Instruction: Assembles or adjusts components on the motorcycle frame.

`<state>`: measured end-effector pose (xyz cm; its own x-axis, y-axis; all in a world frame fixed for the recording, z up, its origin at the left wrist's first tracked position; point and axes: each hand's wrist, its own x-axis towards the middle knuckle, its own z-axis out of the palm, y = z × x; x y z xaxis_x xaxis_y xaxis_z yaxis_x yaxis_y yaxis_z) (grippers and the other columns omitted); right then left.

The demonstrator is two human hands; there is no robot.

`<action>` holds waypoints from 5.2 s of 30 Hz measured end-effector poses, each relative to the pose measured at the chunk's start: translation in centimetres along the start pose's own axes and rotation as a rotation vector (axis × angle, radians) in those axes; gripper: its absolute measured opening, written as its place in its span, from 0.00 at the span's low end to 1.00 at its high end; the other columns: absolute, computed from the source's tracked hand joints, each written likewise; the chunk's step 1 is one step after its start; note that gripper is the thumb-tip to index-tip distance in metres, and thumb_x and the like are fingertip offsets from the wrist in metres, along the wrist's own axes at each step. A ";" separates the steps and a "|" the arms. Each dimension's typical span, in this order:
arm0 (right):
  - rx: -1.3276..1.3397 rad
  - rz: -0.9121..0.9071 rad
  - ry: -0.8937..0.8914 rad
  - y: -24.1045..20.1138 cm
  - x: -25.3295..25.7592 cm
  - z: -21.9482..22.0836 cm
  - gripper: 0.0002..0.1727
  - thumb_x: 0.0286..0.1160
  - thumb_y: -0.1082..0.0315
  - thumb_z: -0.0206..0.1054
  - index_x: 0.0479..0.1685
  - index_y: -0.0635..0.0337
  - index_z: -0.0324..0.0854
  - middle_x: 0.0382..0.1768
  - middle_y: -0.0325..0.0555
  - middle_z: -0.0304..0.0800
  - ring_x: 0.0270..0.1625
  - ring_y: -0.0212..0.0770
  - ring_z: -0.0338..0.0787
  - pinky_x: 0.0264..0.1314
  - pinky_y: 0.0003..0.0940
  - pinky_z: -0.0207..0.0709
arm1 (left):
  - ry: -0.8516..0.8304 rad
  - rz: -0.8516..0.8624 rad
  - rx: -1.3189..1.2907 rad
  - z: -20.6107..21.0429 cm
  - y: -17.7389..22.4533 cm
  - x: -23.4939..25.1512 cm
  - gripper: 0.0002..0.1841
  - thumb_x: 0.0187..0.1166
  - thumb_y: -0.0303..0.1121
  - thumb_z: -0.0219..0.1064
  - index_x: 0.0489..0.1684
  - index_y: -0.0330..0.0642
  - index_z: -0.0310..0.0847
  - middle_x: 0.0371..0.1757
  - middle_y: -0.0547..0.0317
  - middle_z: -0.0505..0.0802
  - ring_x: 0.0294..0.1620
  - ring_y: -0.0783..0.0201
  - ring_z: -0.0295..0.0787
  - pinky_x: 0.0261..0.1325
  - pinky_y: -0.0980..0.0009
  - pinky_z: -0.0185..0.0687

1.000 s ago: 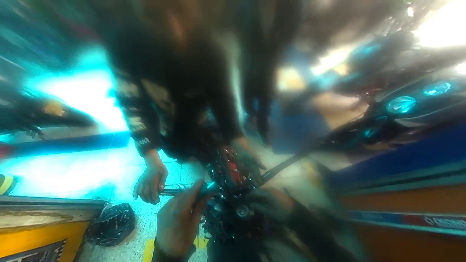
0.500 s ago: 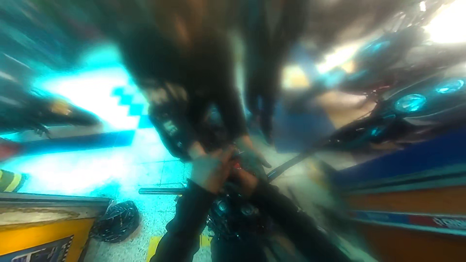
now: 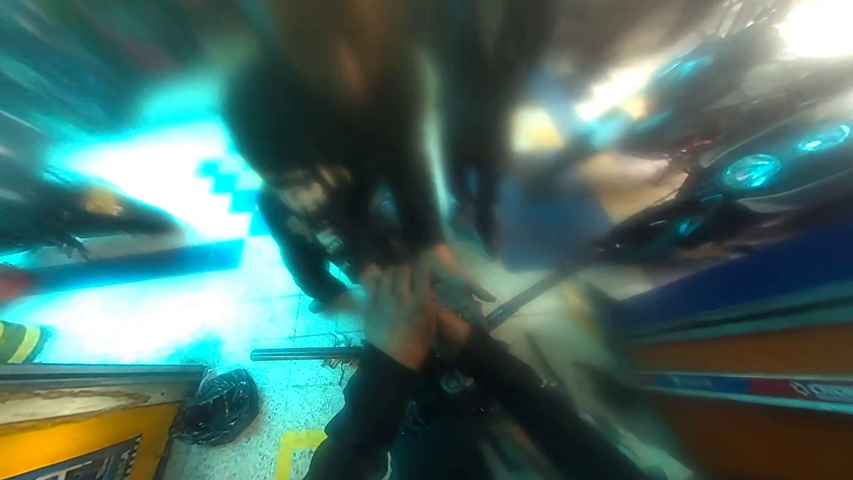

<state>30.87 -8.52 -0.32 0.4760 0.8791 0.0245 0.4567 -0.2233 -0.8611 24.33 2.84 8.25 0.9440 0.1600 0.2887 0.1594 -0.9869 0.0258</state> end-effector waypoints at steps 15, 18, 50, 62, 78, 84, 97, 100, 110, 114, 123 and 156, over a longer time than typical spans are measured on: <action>0.083 0.044 -0.041 -0.5 0.0 -0.3 0.07 0.77 0.70 0.72 0.47 0.63 0.91 0.41 0.51 0.94 0.44 0.43 0.93 0.56 0.45 0.86 | -0.001 0.121 -0.317 0.2 -2.2 -0.2 0.19 0.83 0.36 0.66 0.71 0.50 0.84 0.68 0.54 0.88 0.73 0.49 0.81 0.75 0.45 0.75; 0.042 0.041 -0.051 -0.1 0.1 0.1 0.08 0.78 0.68 0.72 0.49 0.62 0.91 0.42 0.52 0.95 0.47 0.47 0.94 0.58 0.51 0.85 | -0.001 0.157 -0.356 0.1 -2.6 -0.1 0.17 0.84 0.37 0.66 0.69 0.48 0.85 0.67 0.54 0.89 0.72 0.50 0.83 0.76 0.45 0.75; 0.044 -0.135 -0.034 0.0 0.1 0.3 0.14 0.78 0.73 0.70 0.60 0.60 0.85 0.46 0.49 0.95 0.47 0.42 0.95 0.57 0.46 0.88 | 0.032 0.132 -0.289 -1.2 -3.7 1.0 0.18 0.82 0.31 0.67 0.69 0.54 0.87 0.55 0.53 0.93 0.57 0.50 0.90 0.59 0.49 0.85; 0.065 -0.026 -0.059 1.5 0.1 1.4 0.17 0.81 0.70 0.68 0.66 0.57 0.84 0.47 0.46 0.96 0.47 0.40 0.95 0.58 0.45 0.88 | 0.019 0.055 -0.307 0.7 -3.7 0.4 0.16 0.82 0.33 0.68 0.66 0.51 0.87 0.54 0.53 0.93 0.58 0.50 0.89 0.62 0.47 0.83; -0.024 0.033 0.005 1.3 -0.4 2.4 0.12 0.78 0.68 0.70 0.56 0.61 0.86 0.44 0.51 0.94 0.47 0.47 0.94 0.55 0.54 0.87 | 0.269 -0.249 -2.287 7.2 -4.5 -0.3 0.26 0.71 0.67 0.67 0.53 0.59 0.90 0.48 0.58 0.97 0.60 0.54 0.93 0.69 0.53 0.86; 0.042 0.032 -0.022 0.8 0.3 1.8 0.13 0.84 0.64 0.65 0.57 0.62 0.87 0.47 0.52 0.94 0.49 0.46 0.94 0.57 0.53 0.86 | -0.049 -0.645 -2.376 6.8 -4.8 2.7 0.41 0.83 0.73 0.31 0.35 0.58 0.90 0.14 0.71 0.86 0.20 0.70 0.88 0.34 0.67 0.91; -0.003 0.016 0.044 -0.6 0.3 1.7 0.08 0.79 0.70 0.68 0.46 0.66 0.89 0.35 0.55 0.93 0.38 0.49 0.94 0.47 0.52 0.87 | 0.287 0.153 -0.886 4.3 -4.0 0.5 0.14 0.72 0.41 0.74 0.18 0.45 0.87 0.32 0.60 0.91 0.53 0.58 0.84 0.72 0.56 0.69; 0.041 -0.089 0.019 0.8 0.8 1.9 0.10 0.85 0.65 0.64 0.50 0.60 0.88 0.35 0.46 0.94 0.37 0.41 0.94 0.46 0.47 0.88 | 0.175 0.434 -1.510 6.3 -6.5 2.4 0.19 0.76 0.39 0.70 0.11 0.51 0.77 0.24 0.71 0.86 0.43 0.71 0.85 0.66 0.65 0.74; 0.039 0.005 0.160 -2.8 -0.3 1.6 0.09 0.76 0.73 0.68 0.43 0.72 0.89 0.34 0.64 0.92 0.39 0.62 0.94 0.46 0.63 0.84 | 0.006 -0.287 -0.094 1.5 -2.3 2.7 0.32 0.73 0.46 0.73 0.72 0.32 0.79 0.50 0.34 0.93 0.44 0.34 0.93 0.37 0.34 0.83; 0.056 0.013 0.117 -1.3 -0.5 1.5 0.09 0.75 0.74 0.68 0.48 0.68 0.89 0.36 0.61 0.93 0.41 0.59 0.94 0.50 0.60 0.85 | -0.110 -0.390 0.074 4.2 -1.8 4.5 0.19 0.69 0.49 0.75 0.30 0.37 0.87 0.29 0.39 0.90 0.33 0.35 0.90 0.32 0.33 0.81; 0.064 0.019 -0.063 0.5 0.5 1.6 0.14 0.88 0.62 0.61 0.52 0.62 0.87 0.38 0.55 0.93 0.42 0.52 0.94 0.51 0.56 0.85 | -0.477 0.327 -0.566 0.8 -6.6 6.5 0.14 0.75 0.37 0.77 0.54 0.41 0.89 0.40 0.54 0.96 0.39 0.61 0.94 0.49 0.56 0.89; 0.234 -0.191 0.037 -0.8 2.4 -1.9 0.07 0.74 0.76 0.68 0.43 0.69 0.90 0.34 0.47 0.94 0.38 0.31 0.92 0.48 0.32 0.87 | -0.336 0.221 -0.852 -2.9 -6.3 2.1 0.25 0.74 0.33 0.77 0.71 0.42 0.81 0.67 0.55 0.89 0.63 0.60 0.88 0.65 0.59 0.87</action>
<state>33.04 -7.04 1.42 0.4271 0.8791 0.2116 0.3568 0.0512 -0.9328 24.45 9.37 11.51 0.9826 -0.1661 0.0832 -0.1732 -0.6575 0.7333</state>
